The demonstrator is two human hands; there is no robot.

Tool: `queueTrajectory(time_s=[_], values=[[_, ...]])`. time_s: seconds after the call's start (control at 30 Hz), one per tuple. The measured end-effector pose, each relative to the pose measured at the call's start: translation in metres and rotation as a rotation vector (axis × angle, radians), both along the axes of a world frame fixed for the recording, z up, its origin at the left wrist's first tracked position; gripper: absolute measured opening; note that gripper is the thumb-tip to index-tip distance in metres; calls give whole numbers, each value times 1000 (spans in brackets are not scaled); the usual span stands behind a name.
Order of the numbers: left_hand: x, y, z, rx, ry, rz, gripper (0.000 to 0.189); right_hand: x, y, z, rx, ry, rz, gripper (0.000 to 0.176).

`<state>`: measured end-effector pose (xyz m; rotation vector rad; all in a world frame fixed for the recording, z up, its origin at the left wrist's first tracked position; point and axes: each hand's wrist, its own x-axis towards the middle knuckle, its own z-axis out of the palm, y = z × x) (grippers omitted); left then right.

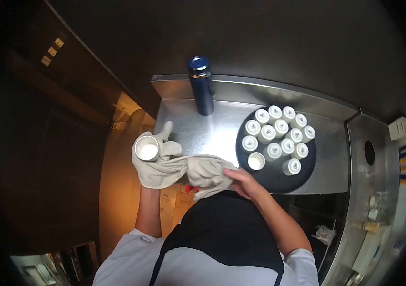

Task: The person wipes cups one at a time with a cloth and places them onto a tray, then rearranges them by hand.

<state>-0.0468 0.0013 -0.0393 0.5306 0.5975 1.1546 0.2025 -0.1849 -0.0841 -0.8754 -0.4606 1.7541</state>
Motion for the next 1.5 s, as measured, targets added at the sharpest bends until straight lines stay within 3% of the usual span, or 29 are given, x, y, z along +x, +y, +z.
queueTrajectory(time_s=[0.03, 0.1, 0.13, 0.2, 0.27, 0.4, 0.53, 0.63, 0.67, 0.73, 0.83, 0.87, 0.93, 1.1, 1.2, 1.3, 1.4, 1.5], values=[[2, -1, 6, 38, 30, 25, 27, 8, -1, -9, -39, -63, -9, 56], [12, -11, 20, 104, 91, 67, 24, 9, 5, 18, -219, -1080, 284, 59], [21, -23, 46, 9, 79, 137, 17, -1, 0, -5, 94, -1522, -9, 66], [26, -29, 53, 273, 312, 50, 17, -18, 15, 22, 235, -1341, -116, 69], [29, -28, 21, 408, 710, 57, 19, -35, 29, 66, 361, -1301, -153, 75], [54, -44, -16, 494, 468, -27, 31, -49, 42, 104, 571, -1477, -206, 87], [65, -70, -15, 499, 441, -198, 47, -41, 30, 94, 535, -1576, -225, 74], [49, -56, -68, 1100, 1047, -223, 44, -30, 5, 91, 446, -1653, -238, 71], [60, -60, -3, 960, 1118, -373, 46, -26, -8, 88, 399, -1648, -297, 71], [55, -59, 38, 1062, 1158, -294, 49, -11, -37, 79, 282, -1729, -378, 72], [43, -45, 14, 746, 805, -198, 56, 17, -78, 57, -89, -1862, -362, 71], [43, -47, 25, 713, 687, -147, 55, 28, -87, 45, -124, -1908, -368, 71], [35, -42, 16, 347, 376, -119, 51, 48, -101, 12, -183, -1978, -366, 71], [32, -27, 27, 474, 366, -270, 57, 61, -95, -26, -294, -1971, -165, 74], [33, -39, 30, 342, 252, -183, 56, 60, -92, -25, -293, -1973, -91, 78], [25, -44, 21, 270, 199, -123, 53, 65, -94, -2, -249, -1989, -122, 76], [16, -41, 19, 225, 222, -54, 52, 93, -100, -8, -187, -2097, -392, 68], [-11, -18, 48, 27, 131, -16, 50, 124, -106, -15, -371, -2175, -371, 63]])
